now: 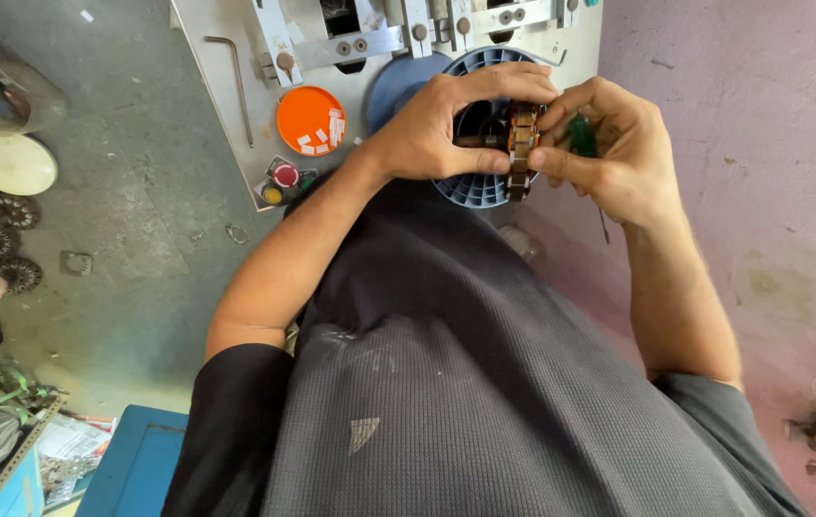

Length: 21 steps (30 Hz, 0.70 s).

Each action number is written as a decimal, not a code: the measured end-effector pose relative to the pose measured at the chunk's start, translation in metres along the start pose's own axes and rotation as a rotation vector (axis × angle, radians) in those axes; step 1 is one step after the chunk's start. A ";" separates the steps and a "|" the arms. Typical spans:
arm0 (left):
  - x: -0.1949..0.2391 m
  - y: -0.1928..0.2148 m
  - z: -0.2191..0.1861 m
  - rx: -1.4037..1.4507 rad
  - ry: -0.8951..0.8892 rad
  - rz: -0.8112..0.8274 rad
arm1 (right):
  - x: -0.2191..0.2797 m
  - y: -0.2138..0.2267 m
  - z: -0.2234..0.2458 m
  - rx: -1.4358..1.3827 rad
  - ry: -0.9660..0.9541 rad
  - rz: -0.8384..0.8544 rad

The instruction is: The person inserts small white insulating pieces into slots on a copper-wound rotor using a green-handled screwdriver to press them in. The rotor is held in a blue fixture on a workbench. The person repeatedly picks pieces from an orange container and places them into the rotor.

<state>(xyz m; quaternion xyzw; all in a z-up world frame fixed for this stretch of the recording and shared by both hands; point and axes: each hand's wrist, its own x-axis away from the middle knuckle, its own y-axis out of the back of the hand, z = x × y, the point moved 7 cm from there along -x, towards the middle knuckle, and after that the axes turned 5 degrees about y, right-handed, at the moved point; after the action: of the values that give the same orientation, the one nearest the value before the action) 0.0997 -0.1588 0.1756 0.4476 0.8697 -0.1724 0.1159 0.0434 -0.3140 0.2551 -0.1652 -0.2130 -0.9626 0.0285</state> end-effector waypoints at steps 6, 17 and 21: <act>0.000 -0.009 0.000 0.036 0.063 -0.070 | 0.029 0.026 -0.011 -0.747 -0.068 -0.412; -0.008 -0.029 0.005 -0.253 0.028 0.017 | 0.085 -0.003 0.011 -0.109 0.520 -0.578; -0.003 -0.033 -0.004 -0.430 -0.086 -0.072 | 0.095 -0.021 0.015 0.179 0.782 -0.667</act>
<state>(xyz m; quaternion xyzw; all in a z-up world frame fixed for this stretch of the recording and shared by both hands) 0.0739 -0.1770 0.1870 0.3736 0.8962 -0.0057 0.2393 -0.0448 -0.2870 0.2909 0.2866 -0.3089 -0.8871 -0.1884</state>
